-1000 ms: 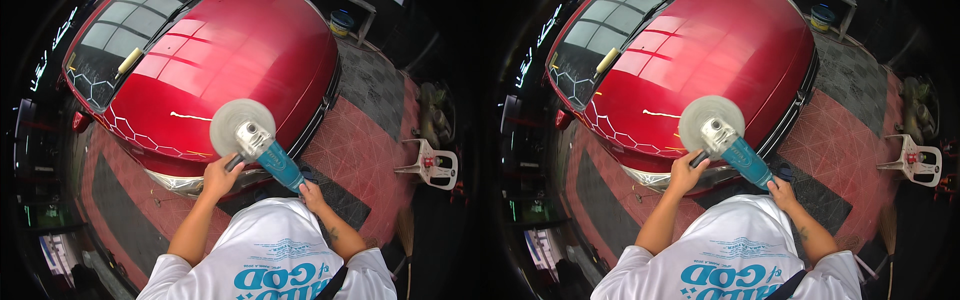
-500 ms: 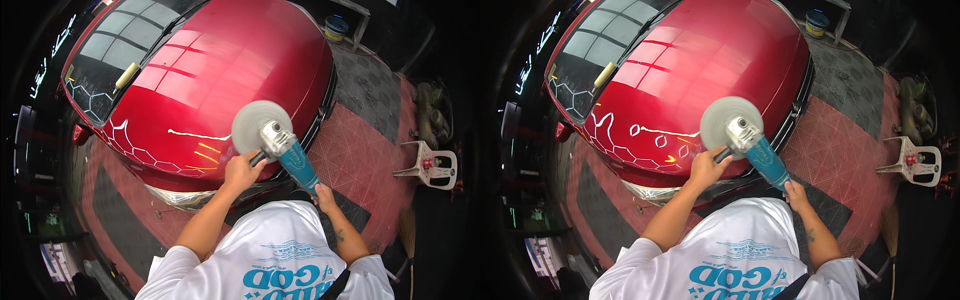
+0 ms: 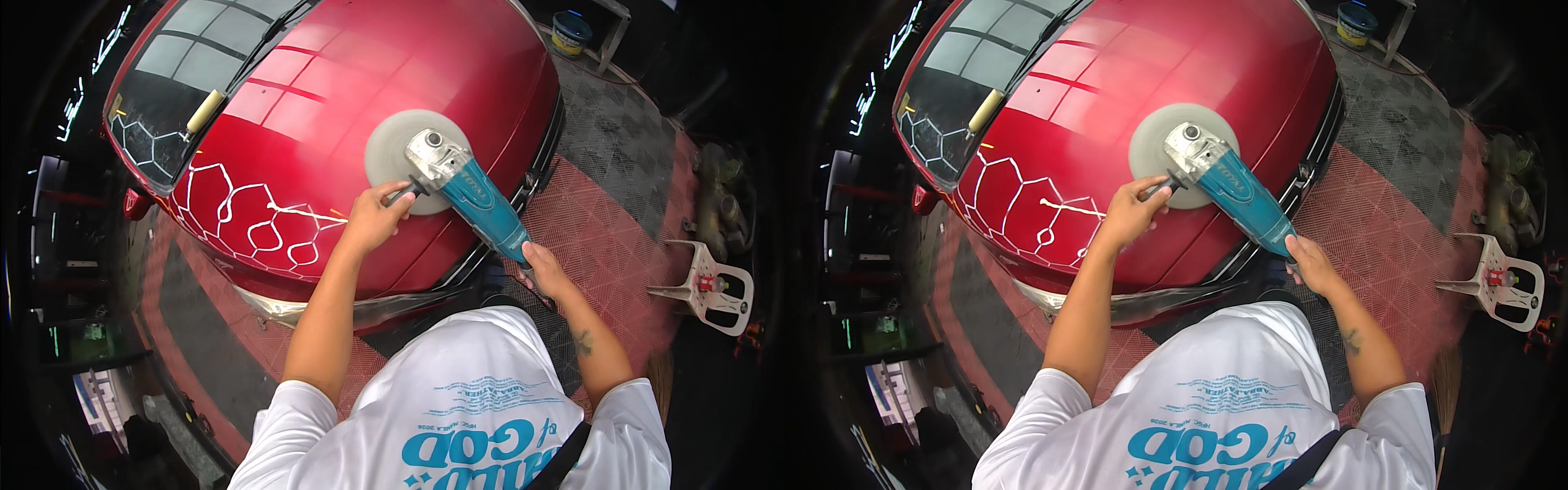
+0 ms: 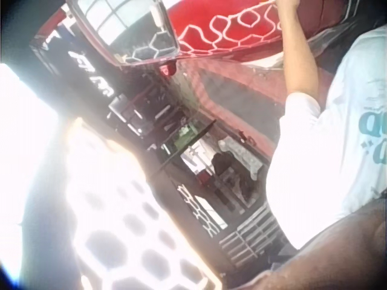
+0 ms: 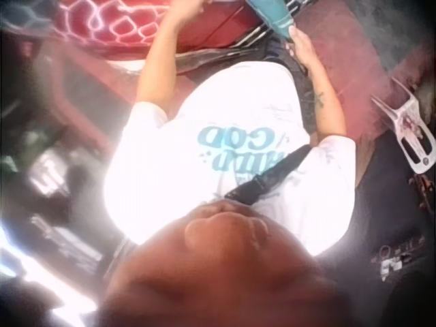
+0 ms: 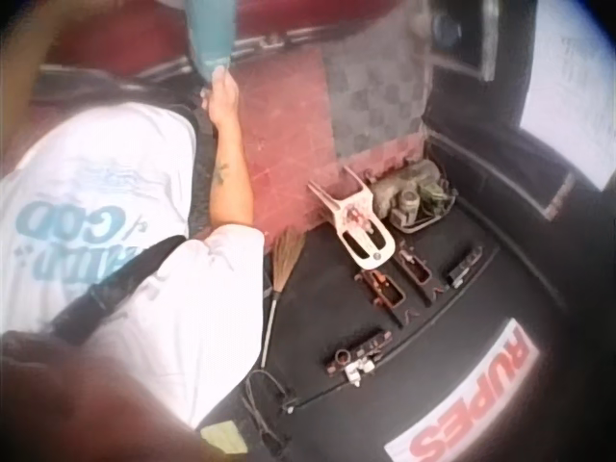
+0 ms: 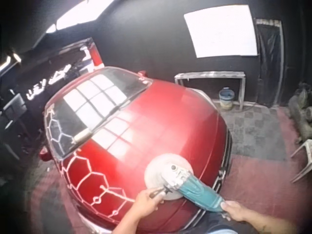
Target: The person applies a white compound to the hood of a red car and then uses a teal electric polisher with a white pad to buff the surface. The person moves the polisher in circular and sweeping motions across the hood, covering multiple areas.
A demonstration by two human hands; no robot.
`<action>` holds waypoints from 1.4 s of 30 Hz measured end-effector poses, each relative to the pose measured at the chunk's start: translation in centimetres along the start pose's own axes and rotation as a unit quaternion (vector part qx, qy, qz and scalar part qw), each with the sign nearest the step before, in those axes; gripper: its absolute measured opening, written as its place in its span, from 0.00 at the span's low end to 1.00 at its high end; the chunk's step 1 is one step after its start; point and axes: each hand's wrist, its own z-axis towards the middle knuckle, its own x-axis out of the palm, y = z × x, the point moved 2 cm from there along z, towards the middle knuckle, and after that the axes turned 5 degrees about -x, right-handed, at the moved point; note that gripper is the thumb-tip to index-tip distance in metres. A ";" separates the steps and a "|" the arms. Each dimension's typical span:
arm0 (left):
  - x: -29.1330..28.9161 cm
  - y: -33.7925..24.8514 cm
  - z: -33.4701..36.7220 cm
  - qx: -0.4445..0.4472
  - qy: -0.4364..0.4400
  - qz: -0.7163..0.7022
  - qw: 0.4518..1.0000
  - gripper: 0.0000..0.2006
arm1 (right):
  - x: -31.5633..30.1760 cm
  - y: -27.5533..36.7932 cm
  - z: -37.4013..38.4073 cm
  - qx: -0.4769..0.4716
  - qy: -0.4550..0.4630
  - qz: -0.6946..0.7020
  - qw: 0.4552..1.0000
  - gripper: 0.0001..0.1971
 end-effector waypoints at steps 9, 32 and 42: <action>-2.6 9.6 -8.5 0.014 -0.130 -0.038 0.991 0.21 | 6.4 2.7 -2.3 0.002 0.082 -0.069 0.994 0.36; 0.6 12.3 -13.7 0.097 -0.120 0.049 0.987 0.24 | 11.3 -1.9 -7.4 0.001 -0.067 -0.241 0.968 0.37; 9.4 -2.2 -0.4 0.142 -0.075 0.157 0.975 0.25 | -5.1 -4.2 -0.8 0.022 -0.088 -0.212 0.973 0.22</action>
